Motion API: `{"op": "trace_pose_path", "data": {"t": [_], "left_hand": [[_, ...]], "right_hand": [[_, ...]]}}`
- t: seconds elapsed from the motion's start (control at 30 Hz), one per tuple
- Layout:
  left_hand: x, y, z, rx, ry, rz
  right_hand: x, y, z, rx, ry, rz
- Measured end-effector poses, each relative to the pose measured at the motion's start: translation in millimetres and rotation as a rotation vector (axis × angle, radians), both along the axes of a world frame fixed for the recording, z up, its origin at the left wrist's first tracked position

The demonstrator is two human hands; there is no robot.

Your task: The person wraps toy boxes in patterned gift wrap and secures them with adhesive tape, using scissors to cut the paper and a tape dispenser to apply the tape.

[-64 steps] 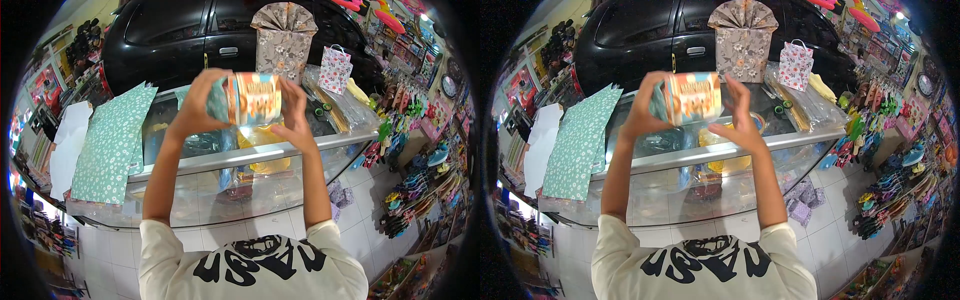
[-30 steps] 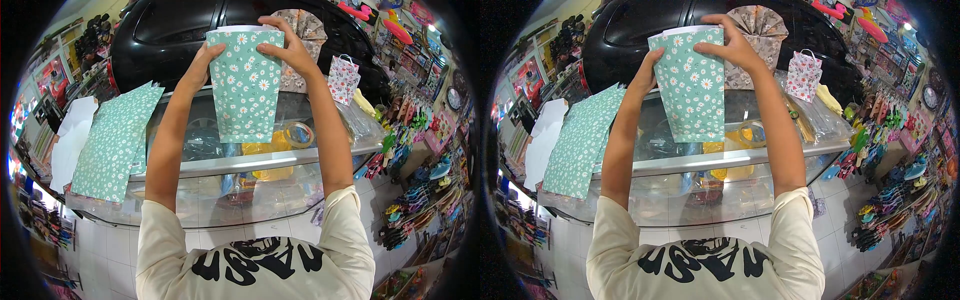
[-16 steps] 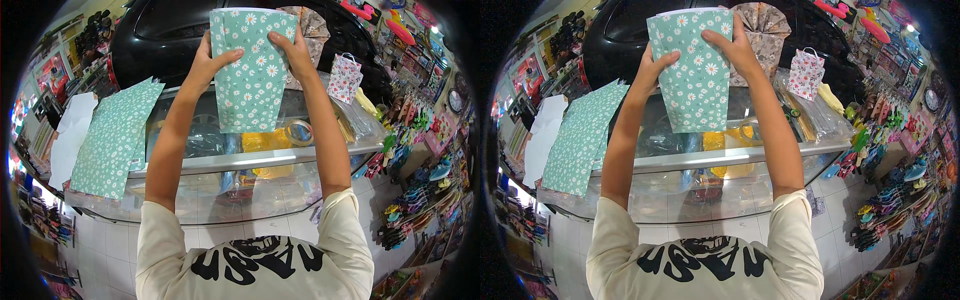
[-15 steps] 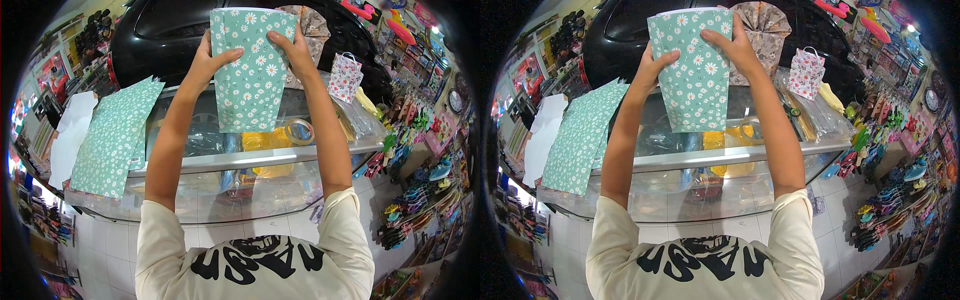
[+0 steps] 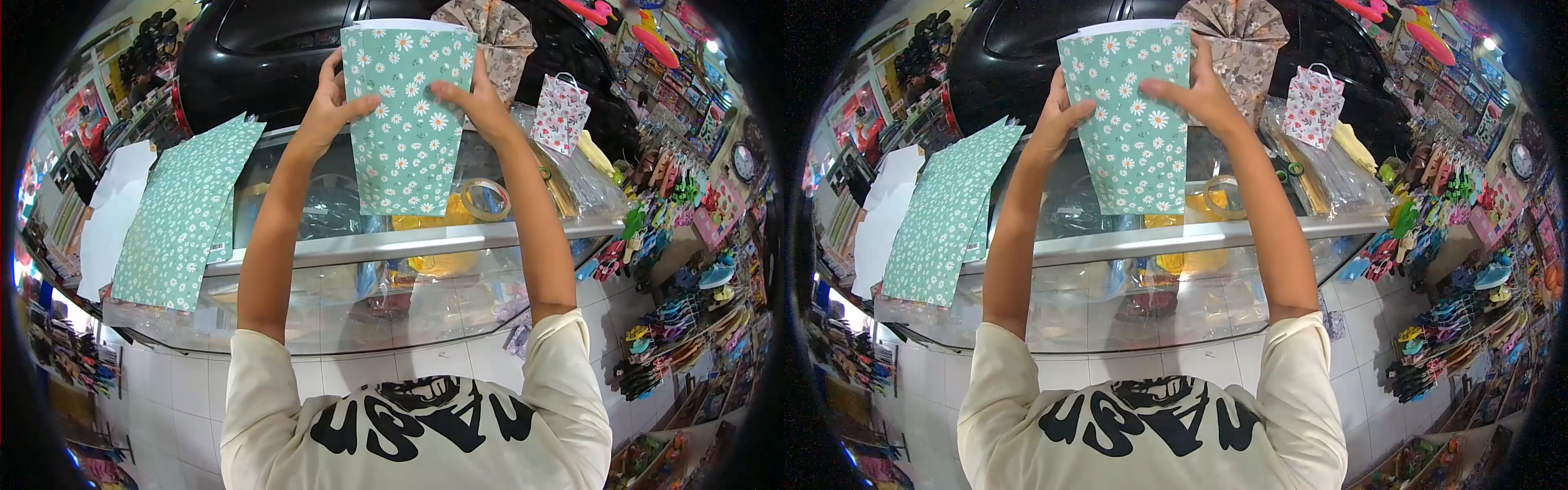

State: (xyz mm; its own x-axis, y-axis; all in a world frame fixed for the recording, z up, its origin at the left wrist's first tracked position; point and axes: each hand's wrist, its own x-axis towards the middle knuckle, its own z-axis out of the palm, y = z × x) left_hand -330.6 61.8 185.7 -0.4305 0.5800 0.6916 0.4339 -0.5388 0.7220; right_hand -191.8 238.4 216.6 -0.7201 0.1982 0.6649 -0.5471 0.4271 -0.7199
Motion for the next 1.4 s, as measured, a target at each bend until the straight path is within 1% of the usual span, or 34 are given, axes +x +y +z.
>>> {"op": "trace_pose_path", "data": {"t": [0.07, 0.1, 0.13, 0.17, 0.2, 0.27, 0.3, 0.37, 0.43, 0.5, 0.57, 0.63, 0.67, 0.7, 0.73, 0.8, 0.83, 0.93, 0.97, 1.07, 1.1, 1.2, 1.23, 1.33, 1.37, 1.4], "left_hand": [[-1, -4, -15, -0.081, 0.056, 0.002], [0, -6, -24, -0.142, 0.080, 0.009], [1, -8, -32, -0.204, 0.100, 0.017], [-2, -8, -34, -0.283, 0.046, -0.001], [0, -7, -31, -0.258, 0.009, 0.012], [6, -4, -18, -0.203, -0.055, 0.037], [9, -3, -10, -0.125, -0.043, 0.027], [16, -6, -2, -0.081, -0.049, 0.015], [18, -7, -9, -0.091, -0.064, 0.001], [9, -4, -34, -0.148, -0.086, -0.012], [1, -4, -47, -0.173, -0.100, -0.035], [4, -11, -49, -0.189, -0.107, -0.079], [8, -13, -51, -0.209, -0.070, -0.057], [13, -16, -52, -0.227, -0.030, -0.034], [15, -19, -52, -0.247, 0.009, -0.010], [20, -10, -51, -0.199, -0.053, 0.057], [25, -3, -50, -0.174, -0.084, 0.090], [55, 7, -48, -0.100, 0.125, 0.594], [61, 9, -51, -0.131, 0.186, 0.676], [70, 2, -63, -0.035, 0.448, 0.556], [72, -1, -65, -0.056, 0.337, 0.430], [78, -20, -59, -0.232, 0.200, 0.208], [79, -26, -59, -0.220, 0.198, 0.160], [59, -30, -69, -0.217, 0.106, 0.077], [56, -29, -73, -0.196, 0.087, 0.113], [50, -25, -79, -0.185, 0.043, 0.142]], "right_hand": [[2, 6, -26, 0.146, -0.008, -0.084], [5, 0, -38, 0.094, 0.001, -0.011], [2, 0, -45, 0.087, -0.006, -0.024], [-1, 0, -49, 0.080, -0.013, -0.038], [-1, -4, -49, 0.073, -0.021, -0.053], [1, -7, -35, -0.022, -0.014, -0.015], [3, -8, -26, -0.055, -0.006, 0.016], [11, -17, -12, -0.114, 0.004, 0.079], [8, -17, -24, -0.090, -0.024, 0.040], [4, -10, -44, -0.070, -0.043, 0.016], [0, -1, -59, -0.056, -0.045, 0.010], [12, -10, -62, -0.081, -0.002, 0.060], [19, -14, -65, -0.093, 0.015, 0.087], [20, -12, -72, -0.030, -0.020, 0.048], [18, -10, -75, -0.064, -0.029, 0.022], [16, -10, -83, -0.140, -0.053, -0.031], [11, -12, -85, -0.153, 0.079, -0.180], [13, -16, -86, -0.025, 0.050, -0.319], [16, -22, -87, 0.007, -0.019, -0.263], [9, -35, -97, 0.152, 0.085, -0.230], [8, -32, -95, 0.129, 0.016, -0.247], [13, -31, -91, 0.244, 0.011, -0.388], [10, -31, -94, 0.205, 0.150, -0.401], [10, -31, -91, -0.010, 0.217, -0.342], [11, -28, -91, 0.031, 0.207, -0.430], [11, -23, -92, -0.017, 0.179, -0.364]]}}
